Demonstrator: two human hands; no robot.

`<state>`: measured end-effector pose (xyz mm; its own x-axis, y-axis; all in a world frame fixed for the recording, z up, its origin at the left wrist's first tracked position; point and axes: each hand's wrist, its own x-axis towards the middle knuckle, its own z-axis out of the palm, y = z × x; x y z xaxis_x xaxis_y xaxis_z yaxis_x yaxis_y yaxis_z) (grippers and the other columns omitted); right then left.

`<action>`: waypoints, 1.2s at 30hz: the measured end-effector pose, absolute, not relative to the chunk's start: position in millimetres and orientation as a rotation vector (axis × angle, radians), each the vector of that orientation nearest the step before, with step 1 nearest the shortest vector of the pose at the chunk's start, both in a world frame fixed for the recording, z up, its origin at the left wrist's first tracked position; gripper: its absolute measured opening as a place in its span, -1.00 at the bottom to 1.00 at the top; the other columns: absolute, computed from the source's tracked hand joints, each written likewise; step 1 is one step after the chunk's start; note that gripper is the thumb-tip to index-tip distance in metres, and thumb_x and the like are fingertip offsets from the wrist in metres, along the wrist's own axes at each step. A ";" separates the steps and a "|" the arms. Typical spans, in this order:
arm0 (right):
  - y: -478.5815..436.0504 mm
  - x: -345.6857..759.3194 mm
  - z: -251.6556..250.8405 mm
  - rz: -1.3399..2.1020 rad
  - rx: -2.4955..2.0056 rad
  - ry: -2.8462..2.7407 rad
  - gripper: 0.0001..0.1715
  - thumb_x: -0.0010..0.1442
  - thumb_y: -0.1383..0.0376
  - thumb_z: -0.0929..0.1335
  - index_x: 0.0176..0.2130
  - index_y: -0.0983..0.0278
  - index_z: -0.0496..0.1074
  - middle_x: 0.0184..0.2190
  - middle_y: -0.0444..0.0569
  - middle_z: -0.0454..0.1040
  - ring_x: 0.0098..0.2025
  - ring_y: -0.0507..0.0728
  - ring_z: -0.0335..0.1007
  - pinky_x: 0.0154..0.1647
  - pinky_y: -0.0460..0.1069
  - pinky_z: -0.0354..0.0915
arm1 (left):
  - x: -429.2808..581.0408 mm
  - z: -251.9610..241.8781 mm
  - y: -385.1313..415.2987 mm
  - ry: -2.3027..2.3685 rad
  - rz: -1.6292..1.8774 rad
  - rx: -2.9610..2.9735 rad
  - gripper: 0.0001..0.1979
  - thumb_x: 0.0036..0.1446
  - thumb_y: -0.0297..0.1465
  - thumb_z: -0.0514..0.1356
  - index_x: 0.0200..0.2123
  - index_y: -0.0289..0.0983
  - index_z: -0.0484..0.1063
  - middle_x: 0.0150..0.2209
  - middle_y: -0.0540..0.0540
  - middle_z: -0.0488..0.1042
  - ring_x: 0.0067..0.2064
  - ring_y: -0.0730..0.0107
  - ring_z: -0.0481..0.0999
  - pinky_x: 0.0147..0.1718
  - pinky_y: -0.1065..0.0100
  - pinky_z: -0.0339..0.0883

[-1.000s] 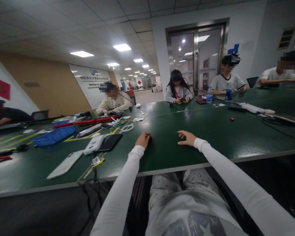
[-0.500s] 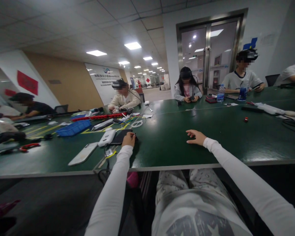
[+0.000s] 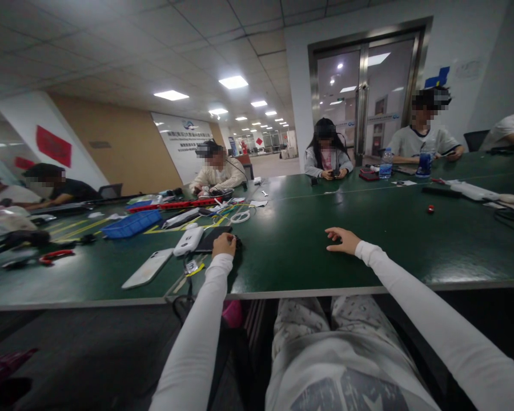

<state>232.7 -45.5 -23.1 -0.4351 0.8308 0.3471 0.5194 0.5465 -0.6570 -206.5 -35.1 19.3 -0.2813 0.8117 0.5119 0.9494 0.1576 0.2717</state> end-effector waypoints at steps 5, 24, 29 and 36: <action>-47.1 232.4 -21.8 0.609 -1.088 -2.133 -0.31 -0.17 0.15 0.38 -0.03 0.26 0.18 -0.23 0.00 0.31 -0.26 0.07 0.25 -0.23 0.03 0.24 | -209.0 17.0 -33.3 -2.205 -0.793 -1.733 -0.79 -0.03 -0.32 0.03 -0.31 -0.29 0.30 -0.31 -0.13 0.38 -0.22 0.33 0.34 -0.21 0.31 0.18; -45.8 232.4 -22.8 0.609 -1.094 -2.137 -0.34 -0.15 0.16 0.37 -0.04 0.26 0.18 -0.23 0.00 0.31 -0.24 0.08 0.26 -0.22 0.04 0.23 | -210.5 14.9 -32.4 -2.165 -0.708 -1.809 -0.78 -0.04 -0.32 0.03 -0.32 -0.26 0.36 -0.35 -0.09 0.37 -0.26 0.36 0.34 -0.21 0.33 0.17; -44.3 232.9 -24.2 0.606 -1.087 -2.137 -0.34 -0.15 0.16 0.38 -0.04 0.25 0.19 -0.23 0.00 0.32 -0.25 0.08 0.26 -0.22 0.05 0.23 | -209.0 13.9 -33.4 -2.144 -0.743 -1.843 -0.78 -0.05 -0.35 0.05 -0.31 -0.27 0.36 -0.34 -0.08 0.36 -0.27 0.40 0.35 -0.21 0.37 0.18; -42.4 232.2 -26.1 0.583 -1.064 -2.138 -0.34 -0.17 0.16 0.38 -0.05 0.27 0.20 -0.25 0.00 0.33 -0.27 0.07 0.26 -0.22 0.04 0.23 | -179.2 8.5 -28.0 -2.066 -0.808 -1.976 -0.80 -0.07 -0.34 0.08 -0.34 -0.27 0.38 -0.36 -0.07 0.35 -0.33 0.43 0.35 -0.27 0.40 0.22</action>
